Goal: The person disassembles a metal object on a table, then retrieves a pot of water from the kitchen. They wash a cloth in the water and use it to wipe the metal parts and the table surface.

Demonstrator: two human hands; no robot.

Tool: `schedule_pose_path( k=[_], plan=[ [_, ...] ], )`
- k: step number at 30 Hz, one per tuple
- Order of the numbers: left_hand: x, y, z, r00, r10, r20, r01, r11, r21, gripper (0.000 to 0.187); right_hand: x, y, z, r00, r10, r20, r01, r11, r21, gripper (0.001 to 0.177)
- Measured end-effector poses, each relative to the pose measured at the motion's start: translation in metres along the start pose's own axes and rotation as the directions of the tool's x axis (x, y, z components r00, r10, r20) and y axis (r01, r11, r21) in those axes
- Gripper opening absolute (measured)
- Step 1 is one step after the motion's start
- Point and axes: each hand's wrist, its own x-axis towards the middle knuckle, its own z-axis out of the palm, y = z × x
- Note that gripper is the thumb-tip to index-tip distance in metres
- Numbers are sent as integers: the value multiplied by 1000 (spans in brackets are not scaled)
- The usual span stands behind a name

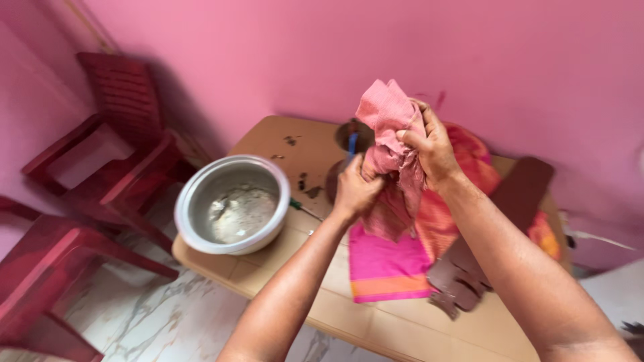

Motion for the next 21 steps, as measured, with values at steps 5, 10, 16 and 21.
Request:
schedule_pose_path(
  k=[5, 10, 16, 21],
  plan=[
    [23, -30, -130, 986, 40, -159, -47, 998, -41, 52, 49, 55, 81, 993, -30, -111, 47, 987, 156, 54],
    [33, -104, -259, 984, -46, -172, 107, 924, 367, 58, 83, 160, 166, 968, -168, -188, 192, 974, 116, 48],
    [16, -213, -352, 937, -258, -234, 348, 651, 675, 55, 69, 306, 222, 871, 489, -35, -310, 494, -812, 47],
    [0, -290, -378, 942, -313, -121, 268, 486, 832, 60, 47, 410, 233, 683, 707, 184, 76, 182, -980, 79]
  ],
)
